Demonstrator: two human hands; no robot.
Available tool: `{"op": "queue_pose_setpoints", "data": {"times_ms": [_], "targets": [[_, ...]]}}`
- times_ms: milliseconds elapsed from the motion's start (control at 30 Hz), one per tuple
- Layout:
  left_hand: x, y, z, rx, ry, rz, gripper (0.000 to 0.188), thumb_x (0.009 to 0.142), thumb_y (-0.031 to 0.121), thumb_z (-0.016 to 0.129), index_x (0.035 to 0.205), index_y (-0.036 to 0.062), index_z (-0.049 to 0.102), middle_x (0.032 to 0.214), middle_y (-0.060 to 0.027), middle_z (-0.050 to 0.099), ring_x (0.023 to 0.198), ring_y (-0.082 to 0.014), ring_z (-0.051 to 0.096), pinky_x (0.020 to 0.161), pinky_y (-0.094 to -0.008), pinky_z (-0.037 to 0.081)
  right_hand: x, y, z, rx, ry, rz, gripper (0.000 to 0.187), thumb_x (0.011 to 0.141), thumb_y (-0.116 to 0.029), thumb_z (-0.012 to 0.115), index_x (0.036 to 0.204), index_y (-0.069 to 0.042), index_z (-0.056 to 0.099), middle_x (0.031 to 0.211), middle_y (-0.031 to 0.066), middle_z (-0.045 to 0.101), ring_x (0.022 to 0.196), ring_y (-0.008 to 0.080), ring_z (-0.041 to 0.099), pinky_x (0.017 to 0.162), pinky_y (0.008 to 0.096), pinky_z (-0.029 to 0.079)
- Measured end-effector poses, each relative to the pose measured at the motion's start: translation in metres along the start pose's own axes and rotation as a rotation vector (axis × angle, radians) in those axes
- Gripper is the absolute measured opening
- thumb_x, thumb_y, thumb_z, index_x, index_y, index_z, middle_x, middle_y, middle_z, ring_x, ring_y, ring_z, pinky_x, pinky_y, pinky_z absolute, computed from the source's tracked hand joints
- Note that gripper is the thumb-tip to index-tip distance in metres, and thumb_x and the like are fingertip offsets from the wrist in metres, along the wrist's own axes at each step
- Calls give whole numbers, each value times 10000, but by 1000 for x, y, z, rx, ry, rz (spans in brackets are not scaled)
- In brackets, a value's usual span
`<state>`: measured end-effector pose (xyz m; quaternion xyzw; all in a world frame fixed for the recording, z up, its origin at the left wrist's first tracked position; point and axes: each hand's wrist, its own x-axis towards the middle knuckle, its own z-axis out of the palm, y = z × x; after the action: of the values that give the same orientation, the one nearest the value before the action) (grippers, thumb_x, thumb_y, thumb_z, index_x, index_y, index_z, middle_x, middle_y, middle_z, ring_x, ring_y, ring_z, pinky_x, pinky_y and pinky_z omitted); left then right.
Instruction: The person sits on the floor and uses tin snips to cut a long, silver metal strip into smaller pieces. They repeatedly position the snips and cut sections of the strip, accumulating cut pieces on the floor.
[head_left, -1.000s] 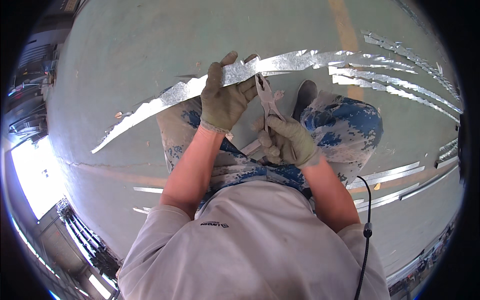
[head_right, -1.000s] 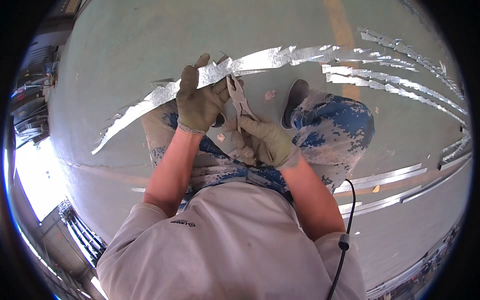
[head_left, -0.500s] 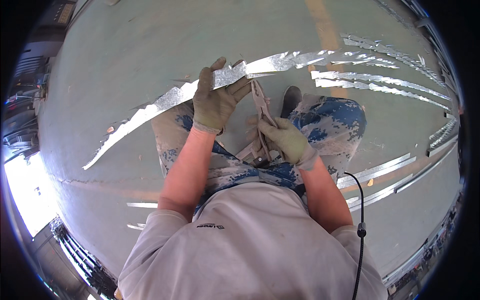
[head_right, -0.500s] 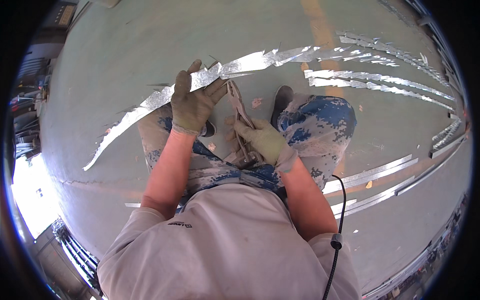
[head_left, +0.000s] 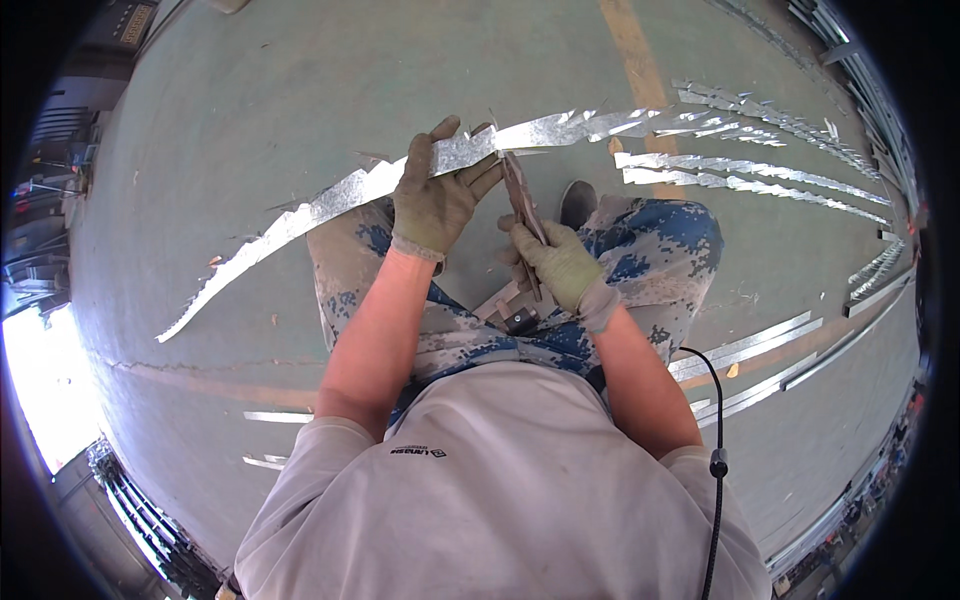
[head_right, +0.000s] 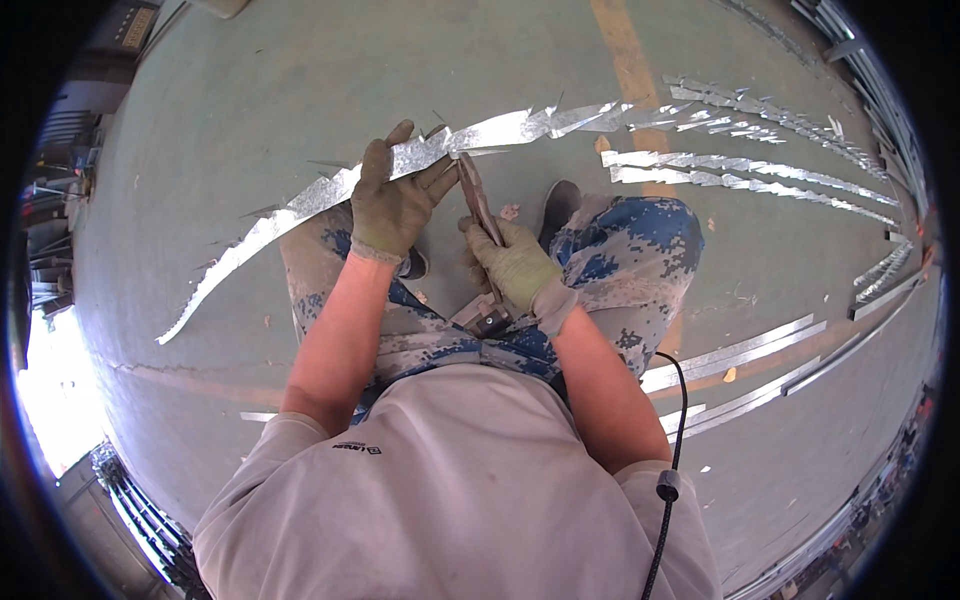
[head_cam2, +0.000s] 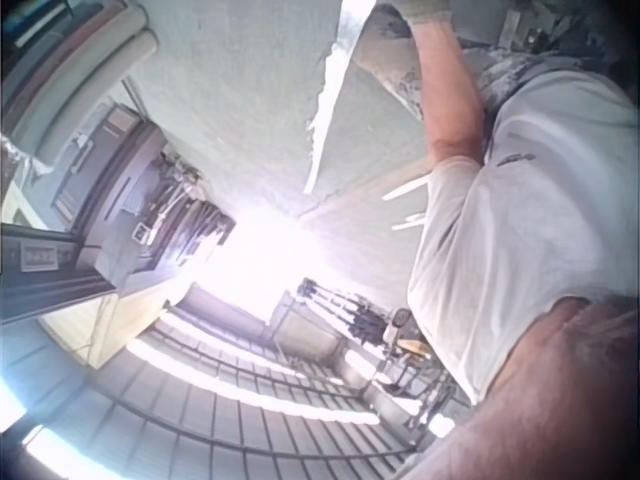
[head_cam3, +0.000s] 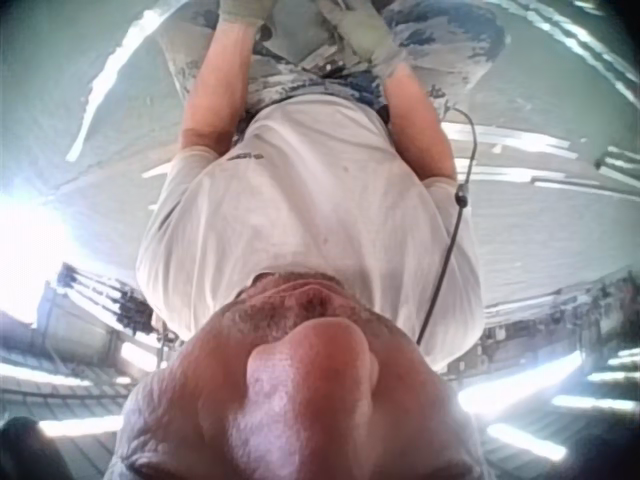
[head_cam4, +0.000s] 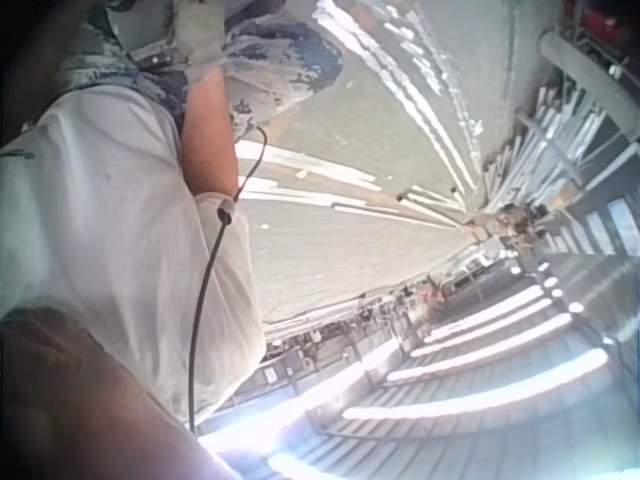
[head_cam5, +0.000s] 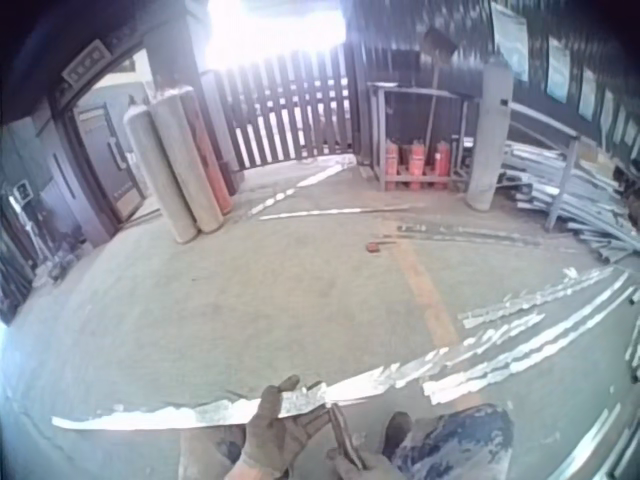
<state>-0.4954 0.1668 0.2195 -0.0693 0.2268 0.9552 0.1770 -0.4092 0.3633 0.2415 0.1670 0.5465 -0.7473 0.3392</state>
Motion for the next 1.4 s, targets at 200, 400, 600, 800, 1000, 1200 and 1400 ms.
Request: {"op": "queue_pose_setpoints", "data": {"times_ms": [200, 400, 600, 800, 1000, 1200, 1400], "targets": [[0, 0, -1, 12, -10, 10, 541, 1019, 482, 643, 1396, 99, 587, 1431, -253, 594, 1290, -421, 625, 1115, -570, 511, -6, -3, 5, 397, -50, 115, 246, 992, -242, 712, 1159, -78, 635, 758, -24, 527, 539, 58, 460, 440, 233, 335], [-1, -1, -2, 47, 35, 29, 527, 1067, 462, 565, 1416, 68, 537, 1430, -261, 587, 1248, -409, 652, 1097, -570, 526, 0, -8, 24, 85, 193, 120, 199, 963, -253, 715, 1041, -96, 623, 723, -6, 529, 498, 74, 442, 420, 260, 318], [3, -2, 4, 52, 90, 6, 507, 1106, 402, 496, 1446, 26, 477, 1397, -260, 602, 1175, -396, 688, 1071, -562, 552, 33, 23, 9, -609, 480, -41, 378, 956, -336, 670, 1159, -17, 653, 884, 212, 702, 784, 346, 692, 734, 425, 555], [9, -8, -6, 39, 119, -18, 508, 1113, 379, 481, 1460, 8, 468, 1381, -244, 598, 1186, -386, 678, 1078, -550, 554, 21, -4, 35, -1097, 701, 40, 469, 965, -350, 638, 1268, 6, 612, 1200, 316, 688, 1184, 477, 655, 1009, 507, 523], [18, -12, -4, 40, 124, -30, 501, 1110, 357, 501, 1469, 8, 476, 1395, -234, 580, 1197, -389, 662, 1066, -545, 562, 16, -33, 31, -1405, 657, 126, 412, 962, -215, 561, 1291, 30, 598, 1317, 290, 668, 1240, 433, 654, 1042, 489, 517], [19, -13, -2, 4, 67, -44, 504, 1112, 375, 494, 1485, 38, 474, 1414, -215, 567, 1225, -396, 638, 1071, -547, 549, 1, -42, 46, -1366, 733, 162, 405, 948, -196, 563, 1285, 24, 614, 1312, 284, 675, 1245, 417, 658, 1049, 482, 516], [6, -6, 5, -13, 111, -27, 505, 1043, 325, 635, 1459, 70, 506, 1405, -175, 576, 1236, -370, 621, 1096, -556, 512, -5, -43, 47, -1303, 735, 140, 423, 926, -203, 611, 1285, 21, 614, 1303, 280, 676, 1251, 425, 649, 1065, 477, 510]]}}
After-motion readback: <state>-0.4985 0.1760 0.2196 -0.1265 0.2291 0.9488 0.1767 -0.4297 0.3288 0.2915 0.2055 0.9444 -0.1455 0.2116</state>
